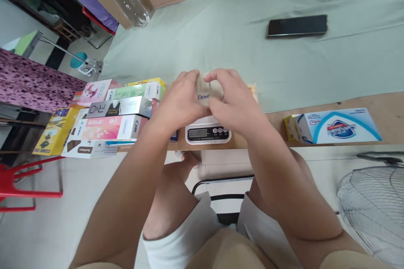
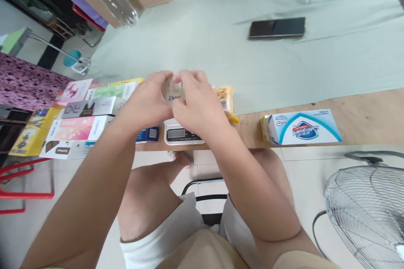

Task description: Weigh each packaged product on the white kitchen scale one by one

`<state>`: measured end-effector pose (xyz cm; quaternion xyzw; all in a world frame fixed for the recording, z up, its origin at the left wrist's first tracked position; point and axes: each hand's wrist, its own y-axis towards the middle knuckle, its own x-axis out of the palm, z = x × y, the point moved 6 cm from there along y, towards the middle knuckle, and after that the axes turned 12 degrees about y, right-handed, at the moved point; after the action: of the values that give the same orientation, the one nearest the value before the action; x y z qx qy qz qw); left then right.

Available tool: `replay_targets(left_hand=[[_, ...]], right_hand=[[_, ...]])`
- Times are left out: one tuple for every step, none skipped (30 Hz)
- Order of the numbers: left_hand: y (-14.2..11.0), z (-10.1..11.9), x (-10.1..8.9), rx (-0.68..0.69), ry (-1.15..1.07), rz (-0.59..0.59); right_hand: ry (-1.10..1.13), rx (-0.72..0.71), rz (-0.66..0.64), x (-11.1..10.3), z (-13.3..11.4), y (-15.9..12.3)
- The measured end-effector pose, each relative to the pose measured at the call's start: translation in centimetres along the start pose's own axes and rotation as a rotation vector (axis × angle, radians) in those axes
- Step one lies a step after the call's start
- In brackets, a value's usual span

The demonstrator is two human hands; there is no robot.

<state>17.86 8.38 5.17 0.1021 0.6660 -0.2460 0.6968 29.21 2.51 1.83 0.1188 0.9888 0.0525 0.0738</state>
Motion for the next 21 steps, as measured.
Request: replay_targets(left_hand=[[0.0, 0.3, -0.2, -0.004, -0.017, 0.019], [-0.1, 0.6, -0.6, -0.011, -0.027, 0.041], [-0.2, 1.0, -1.2, -0.017, -0.032, 0.068], [-0.3, 1.6, -1.8, -0.022, -0.037, 0.099], [-0.5, 2.2, -2.7, -0.025, -0.046, 0.131], [-0.6, 3.0, -3.6, -0.027, -0.057, 0.162], [-0.6, 3.9, -4.5, -0.026, -0.071, 0.188], [-0.6, 5.0, -5.4, -0.016, -0.084, 0.205], [-0.4, 6.3, -6.3, -0.001, -0.095, 0.218], [-0.2, 7.8, -7.1, 0.019, -0.101, 0.227], [0.2, 9.4, -7.7, 0.047, -0.102, 0.230], [0.6, 11.3, -8.3, 0.078, -0.103, 0.231], [1.2, 13.3, -8.6, 0.113, -0.109, 0.226], [1.7, 15.5, -8.7, 0.154, -0.115, 0.217], [2.4, 17.8, -8.6, 0.202, -0.122, 0.207], [3.0, 20.1, -8.4, 0.257, -0.125, 0.195], [3.7, 22.6, -7.9, 0.317, -0.127, 0.183], [4.3, 25.0, -7.3, 0.376, -0.125, 0.166], [5.0, 27.5, -6.6, 0.431, -0.116, 0.140], [5.6, 30.0, -5.7, 0.479, -0.104, 0.113], [6.3, 32.4, -4.7, 0.520, -0.087, 0.079]], right_hand=[[0.001, 0.004, -0.012, -0.1, -0.2, -0.1], [0.002, 0.005, -0.023, -0.3, -0.6, -0.2], [0.005, 0.000, -0.026, -0.6, -1.1, -0.3], [0.008, -0.007, -0.021, -1.0, -1.8, -0.5], [0.012, -0.013, -0.006, -1.7, -2.6, -0.8], [0.018, -0.021, 0.018, -2.5, -3.5, -1.2], [0.027, -0.033, 0.054, -3.5, -4.5, -1.6], [0.041, -0.052, 0.101, -4.7, -5.4, -2.1], [0.057, -0.078, 0.159, -6.1, -6.3, -2.6], [0.075, -0.107, 0.228, -7.7, -7.0, -3.2], [0.095, -0.134, 0.301, -9.4, -7.6, -3.8], [0.118, -0.153, 0.373, -11.3, -8.0, -4.3], [0.145, -0.160, 0.441, -13.2, -8.0, -4.9], [0.178, -0.156, 0.511, -15.1, -7.9, -5.4], [0.215, -0.148, 0.590, -17.1, -7.5, -5.9], [0.250, -0.141, 0.682, -19.1, -6.9, -6.5], [0.277, -0.137, 0.784, -21.0, -6.3, -7.2], [0.290, -0.141, 0.893, -22.9, -5.7, -7.9], [0.286, -0.146, 0.995, -24.5, -5.0, -8.7], [0.271, -0.148, 1.077, -26.0, -4.4, -9.3], [0.250, -0.142, 1.134, -27.2, -3.7, -9.8]])
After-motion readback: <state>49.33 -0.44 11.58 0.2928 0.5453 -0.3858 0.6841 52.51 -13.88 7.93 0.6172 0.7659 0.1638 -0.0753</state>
